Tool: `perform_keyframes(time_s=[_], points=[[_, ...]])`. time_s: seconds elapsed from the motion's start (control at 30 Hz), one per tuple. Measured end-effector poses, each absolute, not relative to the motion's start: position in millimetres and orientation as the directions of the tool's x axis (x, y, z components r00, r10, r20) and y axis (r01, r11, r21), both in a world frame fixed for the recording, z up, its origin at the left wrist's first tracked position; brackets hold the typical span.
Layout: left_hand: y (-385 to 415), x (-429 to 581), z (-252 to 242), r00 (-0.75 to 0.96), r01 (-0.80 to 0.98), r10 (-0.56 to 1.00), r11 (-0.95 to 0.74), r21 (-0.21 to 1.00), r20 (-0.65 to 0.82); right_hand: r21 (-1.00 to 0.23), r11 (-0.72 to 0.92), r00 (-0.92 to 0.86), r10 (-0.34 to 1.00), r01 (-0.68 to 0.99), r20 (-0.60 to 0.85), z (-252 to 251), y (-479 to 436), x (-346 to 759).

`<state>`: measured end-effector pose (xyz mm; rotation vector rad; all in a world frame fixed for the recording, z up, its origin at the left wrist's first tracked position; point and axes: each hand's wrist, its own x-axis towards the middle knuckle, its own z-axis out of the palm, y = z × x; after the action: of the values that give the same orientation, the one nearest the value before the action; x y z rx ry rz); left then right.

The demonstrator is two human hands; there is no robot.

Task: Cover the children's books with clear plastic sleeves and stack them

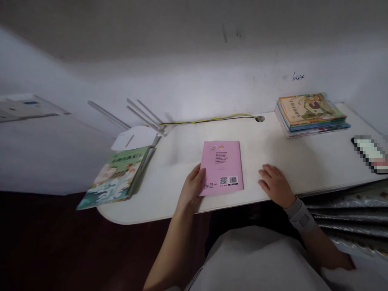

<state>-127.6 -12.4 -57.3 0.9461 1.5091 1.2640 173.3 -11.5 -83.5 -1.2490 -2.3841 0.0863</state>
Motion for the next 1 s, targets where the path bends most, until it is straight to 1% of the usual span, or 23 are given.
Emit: perform_keyframes(time_s=[0.1, 0.23, 0.4, 0.47, 0.57, 0.63, 0.73, 0.83, 0.87, 0.93, 1.0], points=[[-10, -125, -58, -0.266, 0.165, 0.958, 0.151, 0.975, -0.103, -0.238, 0.590, -0.496, 0.793, 0.772, 0.354, -84, -12, 173], [-10, -124, -60, -0.265, 0.304, 0.963, 0.135, 0.943, -0.053, -0.235, 0.583, -0.491, 0.796, 0.777, 0.353, -83, -14, 174], [-22, -124, -60, -0.400, 0.498, 0.897, 0.039, 0.866, 0.190, -0.245, 0.595, -0.488, 0.786, 0.766, 0.380, -73, -22, 157], [-28, -121, -61, -0.385, 0.577, 0.902, 0.070, 0.814, 0.195, -0.223, 0.630, -0.529, 0.759, 0.744, 0.380, -69, -26, 145], [-32, -115, -64, -0.361, 0.623, 0.925, 0.146, 0.768, 0.118, -0.196, 0.677, -0.594, 0.724, 0.709, 0.351, -67, -31, 128], [-32, -114, -66, -0.364, 0.598, 0.927, 0.156, 0.786, 0.093, -0.189, 0.689, -0.616, 0.715, 0.699, 0.329, -68, -32, 123], [-33, -115, -64, -0.398, 0.502, 0.914, 0.146, 0.852, 0.078, -0.186, 0.693, -0.631, 0.715, 0.696, 0.302, -73, -31, 121], [-40, -116, -53, -0.404, 0.393, 0.911, 0.090, 0.915, 0.084, -0.198, 0.693, -0.635, 0.717, 0.693, 0.287, -76, -30, 122], [-43, -114, -48, -0.375, 0.340, 0.923, 0.054, 0.939, 0.083, -0.206, 0.696, -0.638, 0.716, 0.688, 0.285, -77, -30, 123], [-49, -105, -37, -0.271, 0.178, 0.959, -0.037, 0.983, 0.085, -0.230, 0.702, -0.642, 0.711, 0.675, 0.287, -76, -30, 123], [-51, -90, -29, -0.184, 0.052, 0.973, -0.133, 0.990, 0.140, -0.259, 0.700, -0.633, 0.713, 0.665, 0.301, -75, -28, 126]])
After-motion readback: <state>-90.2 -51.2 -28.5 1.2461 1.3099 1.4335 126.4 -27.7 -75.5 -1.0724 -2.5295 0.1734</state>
